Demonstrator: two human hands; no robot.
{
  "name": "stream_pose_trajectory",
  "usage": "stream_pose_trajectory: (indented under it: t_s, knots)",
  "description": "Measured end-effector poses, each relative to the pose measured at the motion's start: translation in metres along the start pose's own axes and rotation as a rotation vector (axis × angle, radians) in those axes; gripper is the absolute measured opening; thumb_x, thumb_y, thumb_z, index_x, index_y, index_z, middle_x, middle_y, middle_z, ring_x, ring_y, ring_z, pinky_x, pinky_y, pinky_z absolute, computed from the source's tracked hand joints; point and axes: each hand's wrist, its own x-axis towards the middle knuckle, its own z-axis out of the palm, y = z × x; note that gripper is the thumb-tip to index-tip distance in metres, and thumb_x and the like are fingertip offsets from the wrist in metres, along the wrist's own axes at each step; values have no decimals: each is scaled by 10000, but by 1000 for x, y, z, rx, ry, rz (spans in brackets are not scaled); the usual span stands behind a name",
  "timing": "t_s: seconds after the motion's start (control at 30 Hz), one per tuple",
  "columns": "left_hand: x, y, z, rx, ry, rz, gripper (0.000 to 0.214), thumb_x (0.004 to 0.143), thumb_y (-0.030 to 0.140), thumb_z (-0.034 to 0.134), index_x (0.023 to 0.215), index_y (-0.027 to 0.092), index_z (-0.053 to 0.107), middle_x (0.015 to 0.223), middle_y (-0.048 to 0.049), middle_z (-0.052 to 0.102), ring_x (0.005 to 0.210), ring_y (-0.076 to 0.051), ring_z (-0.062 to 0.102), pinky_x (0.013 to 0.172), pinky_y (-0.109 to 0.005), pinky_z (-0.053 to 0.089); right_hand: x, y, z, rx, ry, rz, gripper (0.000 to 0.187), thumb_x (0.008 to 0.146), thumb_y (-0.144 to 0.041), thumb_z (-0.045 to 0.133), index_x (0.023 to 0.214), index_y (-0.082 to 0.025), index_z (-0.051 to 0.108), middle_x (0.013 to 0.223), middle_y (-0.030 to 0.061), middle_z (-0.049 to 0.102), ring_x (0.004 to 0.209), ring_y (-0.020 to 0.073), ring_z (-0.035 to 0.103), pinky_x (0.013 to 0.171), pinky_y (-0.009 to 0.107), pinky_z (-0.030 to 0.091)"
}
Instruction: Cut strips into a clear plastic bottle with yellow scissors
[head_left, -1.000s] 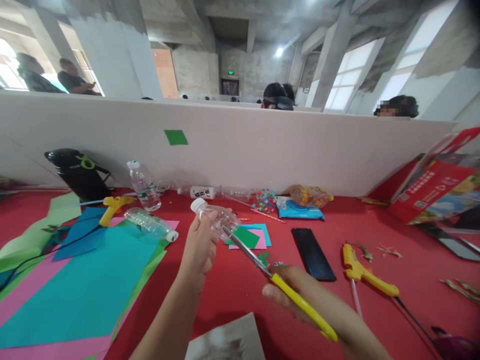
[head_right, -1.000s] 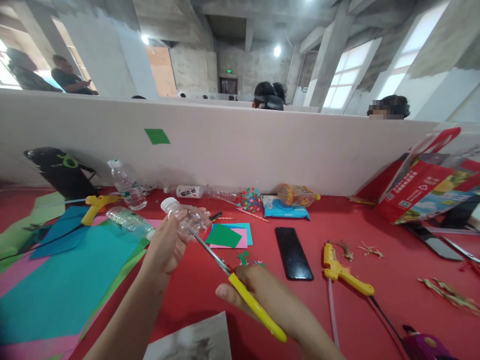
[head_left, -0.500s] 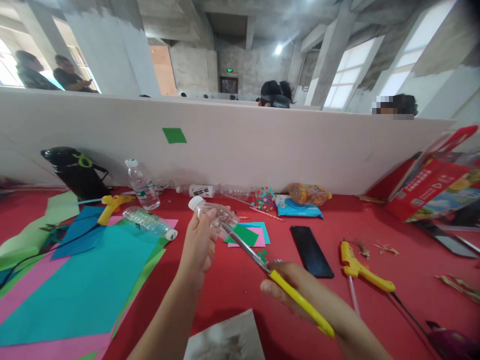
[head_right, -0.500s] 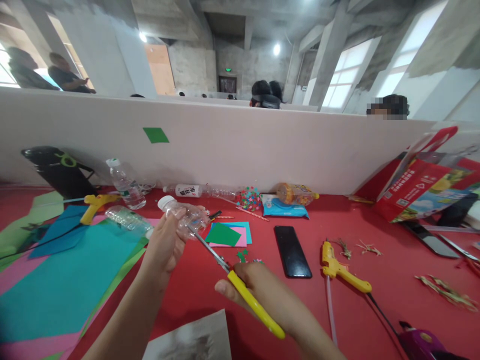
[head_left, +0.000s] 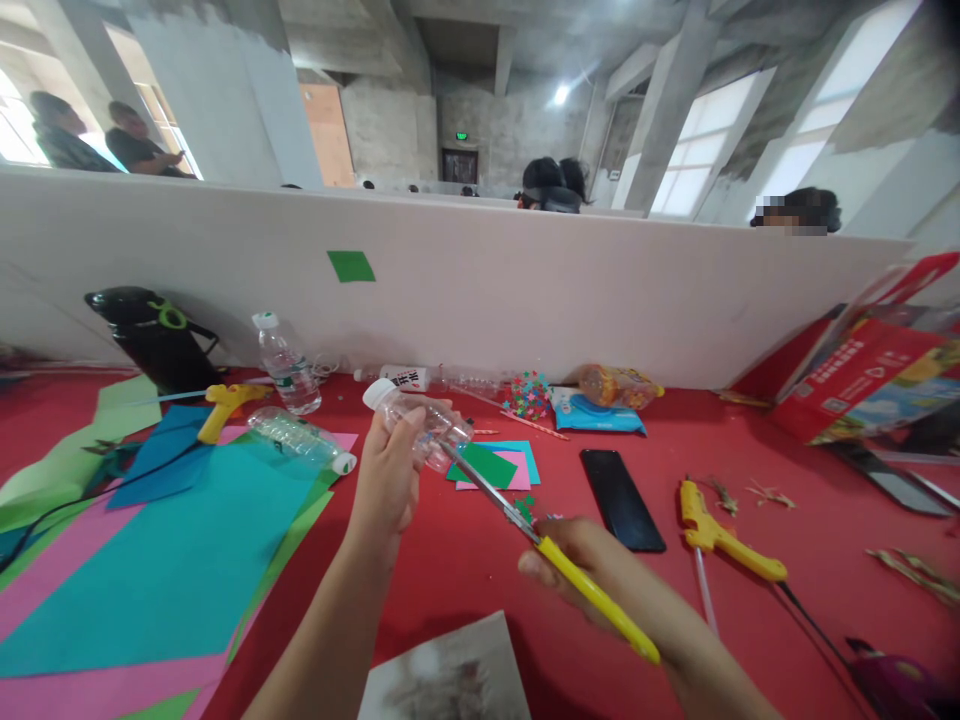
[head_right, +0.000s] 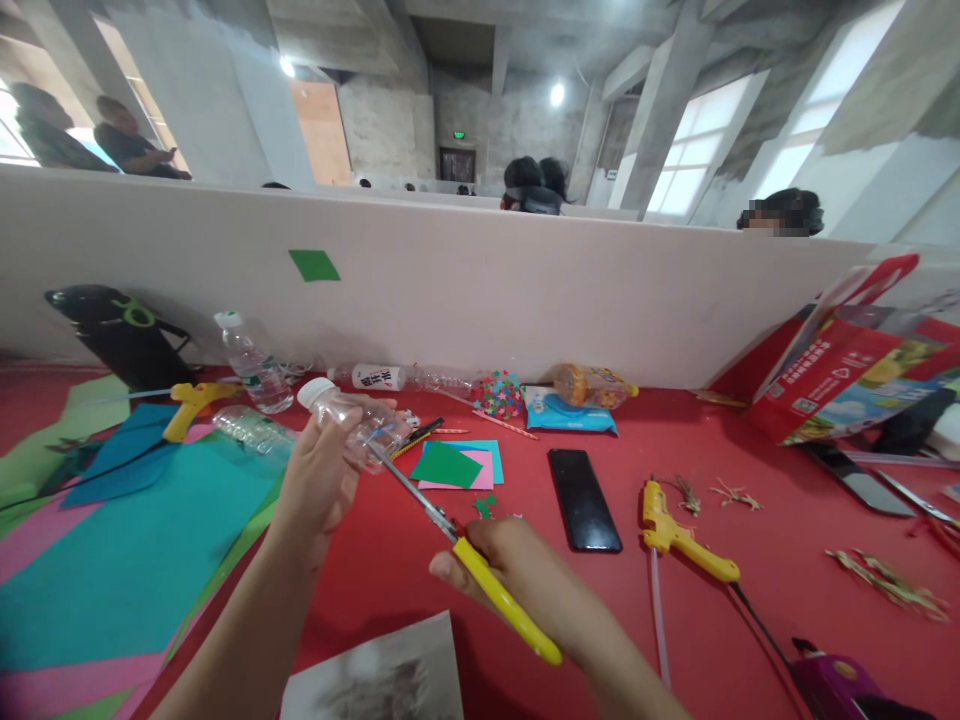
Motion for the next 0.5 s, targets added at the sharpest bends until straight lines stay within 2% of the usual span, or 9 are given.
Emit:
stream_pose_trajectory:
  t_s: [0.2, 0.4, 0.5]
  knots:
    - [-5, 1, 4, 48, -46, -1, 121, 811, 261, 609, 907, 188, 601, 934, -57, 720, 845, -207, 690, 766, -342, 533, -7, -4, 0, -43, -14, -4, 499, 913, -667, 382, 713, -209, 374, 648, -51, 353, 572, 112, 300, 487, 233, 232]
    - [-6, -1, 5, 46, -80, 9, 107, 833, 254, 603, 919, 190, 596, 910, -43, 712, 830, -197, 682, 783, -341, 521, -3, -12, 1, 37, -19, 43, 590, 861, -770, 319, 671, -212, 338, 643, -61, 270, 567, 108, 264, 481, 235, 204]
    - [-5, 0, 3, 55, -77, 16, 87, 842, 248, 586, 908, 192, 588, 911, -44, 707, 838, -200, 678, 778, -347, 522, -1, -9, 3, 24, -14, 41, 600, 848, -779, 343, 650, -213, 332, 630, -64, 259, 563, 107, 254, 480, 236, 197]
